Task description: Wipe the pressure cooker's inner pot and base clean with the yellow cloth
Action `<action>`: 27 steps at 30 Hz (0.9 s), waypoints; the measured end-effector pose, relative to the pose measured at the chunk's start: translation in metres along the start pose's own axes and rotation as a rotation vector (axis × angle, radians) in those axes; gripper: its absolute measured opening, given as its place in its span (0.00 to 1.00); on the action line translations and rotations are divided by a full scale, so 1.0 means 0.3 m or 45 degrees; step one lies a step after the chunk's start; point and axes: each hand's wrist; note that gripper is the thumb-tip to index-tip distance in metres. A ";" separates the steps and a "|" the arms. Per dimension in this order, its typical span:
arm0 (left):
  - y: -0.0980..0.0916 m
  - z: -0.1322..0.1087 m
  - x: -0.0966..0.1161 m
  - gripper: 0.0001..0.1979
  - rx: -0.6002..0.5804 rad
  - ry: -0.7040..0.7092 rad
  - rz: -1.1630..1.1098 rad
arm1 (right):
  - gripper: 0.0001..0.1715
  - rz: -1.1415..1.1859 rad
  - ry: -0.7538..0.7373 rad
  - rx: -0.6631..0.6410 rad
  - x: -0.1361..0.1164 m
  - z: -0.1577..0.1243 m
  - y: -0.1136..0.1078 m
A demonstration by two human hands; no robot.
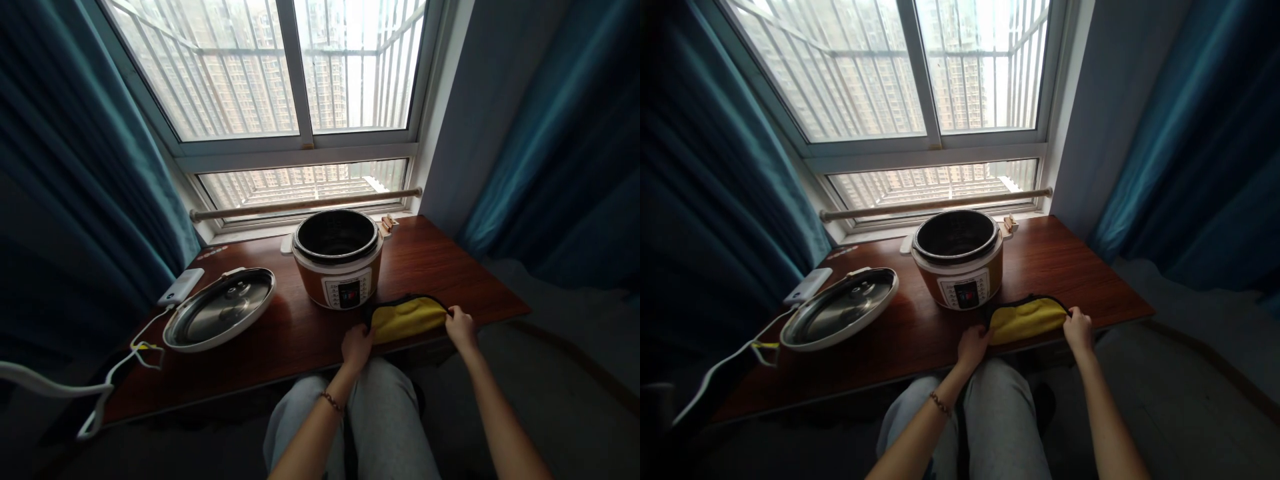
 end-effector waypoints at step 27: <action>0.039 -0.027 0.021 0.15 0.041 -0.012 0.199 | 0.08 0.039 -0.755 -0.127 -0.255 0.051 0.080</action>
Point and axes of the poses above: each hand's wrist, its own z-axis towards the middle knuckle, its own y-axis out of the palm, x = y × z, and after that the axes turned 8 degrees about x, right-handed
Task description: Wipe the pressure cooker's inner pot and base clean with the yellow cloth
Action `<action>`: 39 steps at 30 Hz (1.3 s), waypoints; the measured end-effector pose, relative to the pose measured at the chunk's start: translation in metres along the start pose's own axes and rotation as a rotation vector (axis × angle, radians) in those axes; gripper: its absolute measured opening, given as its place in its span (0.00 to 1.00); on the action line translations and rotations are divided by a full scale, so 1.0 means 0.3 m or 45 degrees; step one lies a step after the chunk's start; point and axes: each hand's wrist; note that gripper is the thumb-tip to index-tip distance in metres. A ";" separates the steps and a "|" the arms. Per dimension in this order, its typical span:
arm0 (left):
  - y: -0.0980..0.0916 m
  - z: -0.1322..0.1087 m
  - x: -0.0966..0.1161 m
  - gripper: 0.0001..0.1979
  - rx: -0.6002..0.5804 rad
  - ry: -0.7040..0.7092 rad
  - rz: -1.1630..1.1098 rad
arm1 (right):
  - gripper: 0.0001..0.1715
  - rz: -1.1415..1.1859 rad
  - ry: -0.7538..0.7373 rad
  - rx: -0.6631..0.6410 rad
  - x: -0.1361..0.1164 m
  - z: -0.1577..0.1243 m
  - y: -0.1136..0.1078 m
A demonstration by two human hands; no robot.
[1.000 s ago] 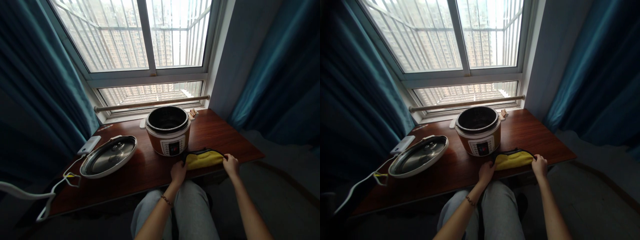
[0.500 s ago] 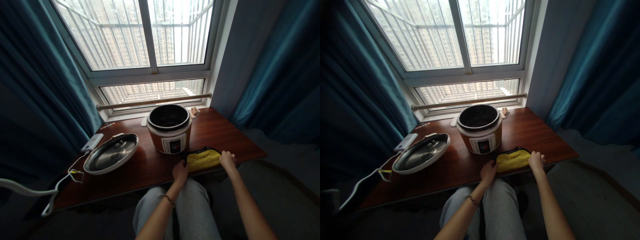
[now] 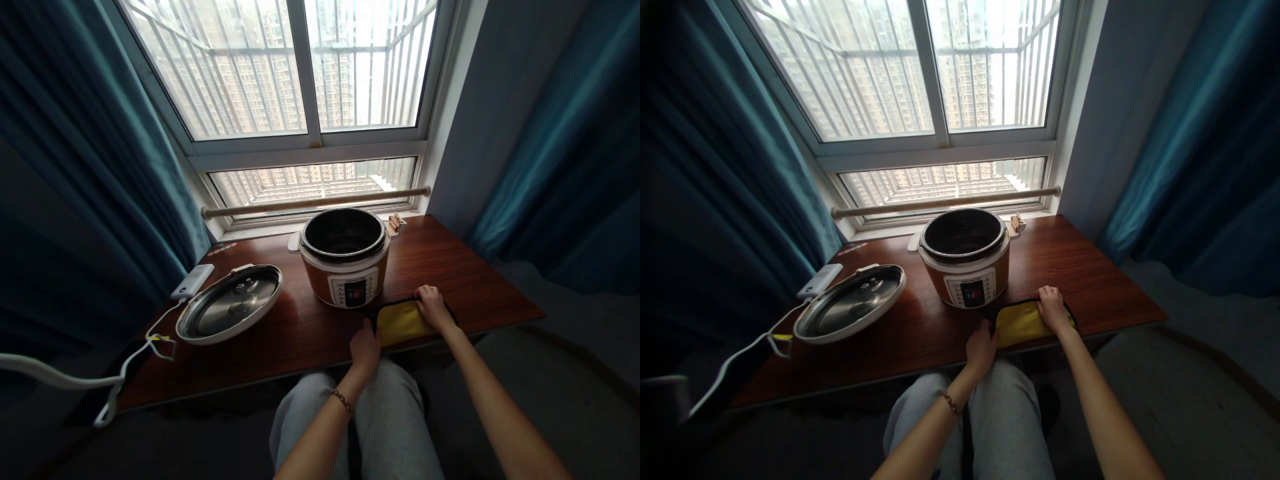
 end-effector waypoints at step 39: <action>-0.180 0.055 -0.085 0.23 0.493 0.898 -0.652 | 0.43 -0.053 0.328 0.177 0.023 -0.163 0.107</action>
Point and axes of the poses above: each hand's wrist, its own z-axis towards the middle knuckle, its own y-axis out of the palm, x = y × z, and after that the axes turned 8 degrees about x, right-handed
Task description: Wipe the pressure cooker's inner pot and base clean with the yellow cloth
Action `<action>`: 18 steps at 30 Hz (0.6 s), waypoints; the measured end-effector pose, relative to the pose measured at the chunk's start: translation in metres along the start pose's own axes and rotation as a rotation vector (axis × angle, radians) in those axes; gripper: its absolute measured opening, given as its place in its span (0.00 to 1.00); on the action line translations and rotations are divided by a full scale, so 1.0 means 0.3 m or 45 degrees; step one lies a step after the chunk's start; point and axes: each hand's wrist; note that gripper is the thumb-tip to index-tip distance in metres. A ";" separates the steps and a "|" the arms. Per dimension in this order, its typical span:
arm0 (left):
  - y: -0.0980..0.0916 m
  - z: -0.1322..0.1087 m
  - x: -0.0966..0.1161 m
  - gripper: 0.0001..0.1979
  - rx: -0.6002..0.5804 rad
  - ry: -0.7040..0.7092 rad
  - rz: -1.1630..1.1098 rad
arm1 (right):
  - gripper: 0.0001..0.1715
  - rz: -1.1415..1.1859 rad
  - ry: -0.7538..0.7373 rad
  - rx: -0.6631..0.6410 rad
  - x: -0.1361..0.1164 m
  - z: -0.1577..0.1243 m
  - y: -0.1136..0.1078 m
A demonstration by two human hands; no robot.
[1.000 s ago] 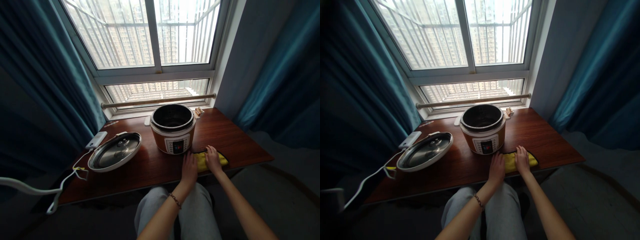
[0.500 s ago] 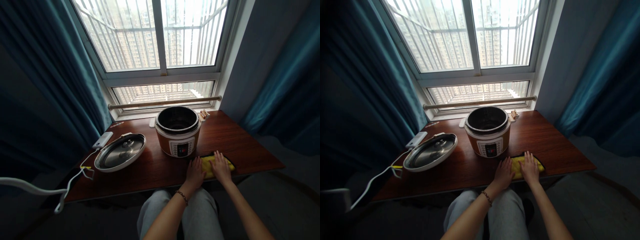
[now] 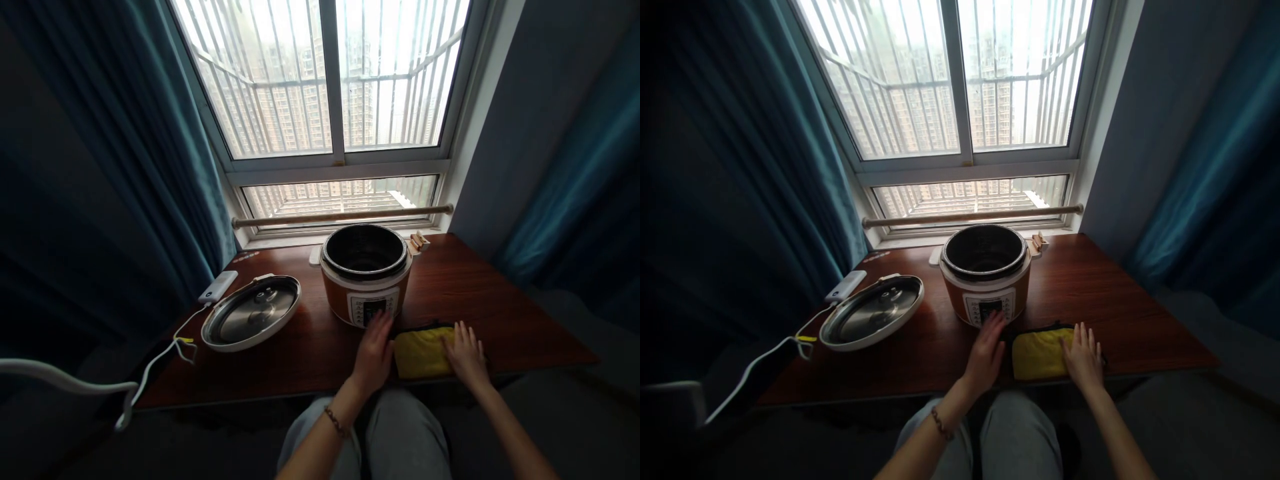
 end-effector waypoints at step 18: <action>-0.438 0.423 -0.483 0.20 0.430 -0.704 0.219 | 0.19 0.444 -0.160 0.260 -0.513 0.819 -0.192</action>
Point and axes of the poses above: each hand's wrist, its own z-axis towards the middle knuckle, its own y-axis out of the palm, x = y × z, and after that the axes turned 8 degrees about x, right-handed
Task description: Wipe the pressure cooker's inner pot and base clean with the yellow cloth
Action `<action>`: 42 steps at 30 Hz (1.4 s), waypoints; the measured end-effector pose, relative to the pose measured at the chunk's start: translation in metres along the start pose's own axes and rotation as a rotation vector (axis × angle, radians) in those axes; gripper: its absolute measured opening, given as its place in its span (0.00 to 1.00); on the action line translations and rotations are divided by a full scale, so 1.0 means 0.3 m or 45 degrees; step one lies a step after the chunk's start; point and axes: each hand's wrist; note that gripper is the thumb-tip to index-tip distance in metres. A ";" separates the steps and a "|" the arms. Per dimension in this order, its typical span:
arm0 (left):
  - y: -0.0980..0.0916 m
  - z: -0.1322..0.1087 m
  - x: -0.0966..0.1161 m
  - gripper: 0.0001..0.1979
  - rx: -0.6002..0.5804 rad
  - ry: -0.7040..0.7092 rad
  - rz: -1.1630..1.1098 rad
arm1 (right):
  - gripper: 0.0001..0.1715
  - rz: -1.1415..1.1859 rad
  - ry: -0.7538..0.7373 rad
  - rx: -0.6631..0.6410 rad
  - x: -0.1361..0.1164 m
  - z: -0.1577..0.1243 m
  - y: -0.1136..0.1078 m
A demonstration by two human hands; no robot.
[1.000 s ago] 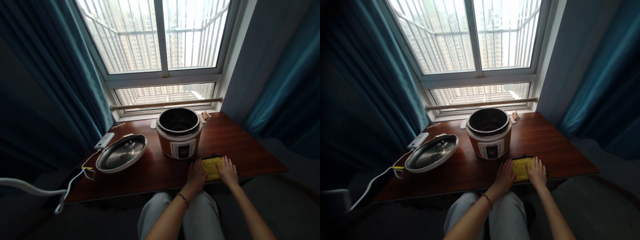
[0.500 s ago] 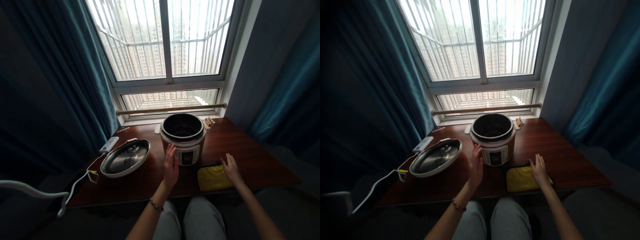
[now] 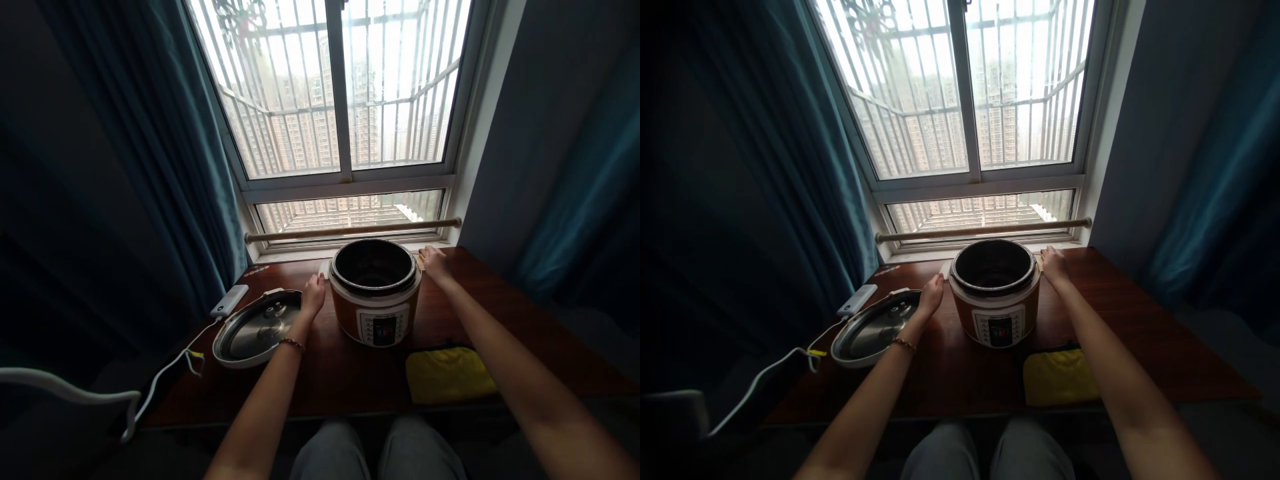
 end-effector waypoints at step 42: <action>-0.415 -0.457 -0.410 0.14 0.438 -1.405 -1.471 | 0.32 1.596 1.714 -1.028 -0.900 -0.904 0.214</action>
Point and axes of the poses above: each hand's wrist, its own z-axis towards the middle knuckle, its own y-axis out of the palm, x = y × z, and after that the axes turned 8 degrees about x, right-handed
